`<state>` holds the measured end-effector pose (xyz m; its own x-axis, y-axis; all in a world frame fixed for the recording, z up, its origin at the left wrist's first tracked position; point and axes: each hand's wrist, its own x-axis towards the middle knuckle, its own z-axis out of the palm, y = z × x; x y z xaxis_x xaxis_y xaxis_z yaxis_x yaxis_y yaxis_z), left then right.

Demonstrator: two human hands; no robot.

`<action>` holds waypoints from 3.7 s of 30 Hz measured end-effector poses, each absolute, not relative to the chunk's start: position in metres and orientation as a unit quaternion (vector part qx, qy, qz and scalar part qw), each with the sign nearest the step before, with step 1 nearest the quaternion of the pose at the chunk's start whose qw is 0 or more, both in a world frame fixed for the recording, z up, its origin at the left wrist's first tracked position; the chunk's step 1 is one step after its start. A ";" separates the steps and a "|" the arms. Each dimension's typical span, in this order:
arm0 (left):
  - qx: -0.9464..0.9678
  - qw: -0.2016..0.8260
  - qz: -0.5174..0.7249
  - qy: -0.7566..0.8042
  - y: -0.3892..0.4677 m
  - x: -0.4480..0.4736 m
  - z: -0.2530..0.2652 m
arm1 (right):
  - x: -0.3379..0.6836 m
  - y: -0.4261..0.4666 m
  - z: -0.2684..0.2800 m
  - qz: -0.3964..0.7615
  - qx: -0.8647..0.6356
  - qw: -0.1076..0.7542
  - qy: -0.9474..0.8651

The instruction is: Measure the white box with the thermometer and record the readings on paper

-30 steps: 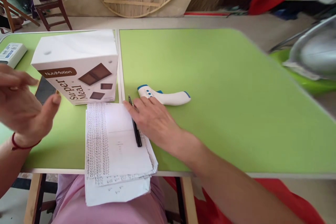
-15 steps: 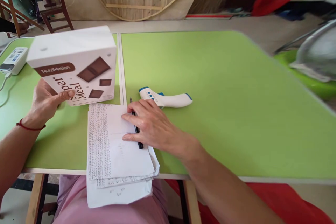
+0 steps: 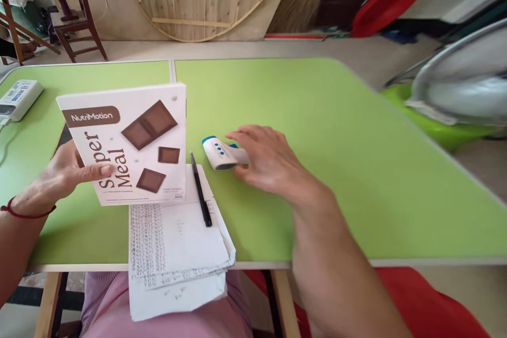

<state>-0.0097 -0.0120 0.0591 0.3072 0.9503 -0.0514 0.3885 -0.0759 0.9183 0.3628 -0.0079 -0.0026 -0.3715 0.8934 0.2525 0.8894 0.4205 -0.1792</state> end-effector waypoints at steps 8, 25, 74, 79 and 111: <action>0.670 0.480 0.286 0.489 -0.011 -0.009 0.058 | 0.360 -0.002 0.002 0.148 -0.632 0.084 -0.756; 0.721 0.516 0.273 0.375 -0.010 -0.013 0.049 | 0.226 -0.124 0.039 0.634 -0.361 0.549 -0.407; 0.746 0.503 0.255 0.353 -0.011 -0.013 0.054 | 0.192 -0.105 0.031 0.589 -0.428 0.553 -0.405; 0.742 0.507 0.253 0.359 -0.010 -0.012 0.055 | 0.189 -0.105 0.036 0.595 -0.414 0.558 -0.404; 0.727 0.454 0.294 0.424 -0.008 -0.016 0.056 | 0.352 -0.036 -0.004 0.117 -0.619 0.250 -0.735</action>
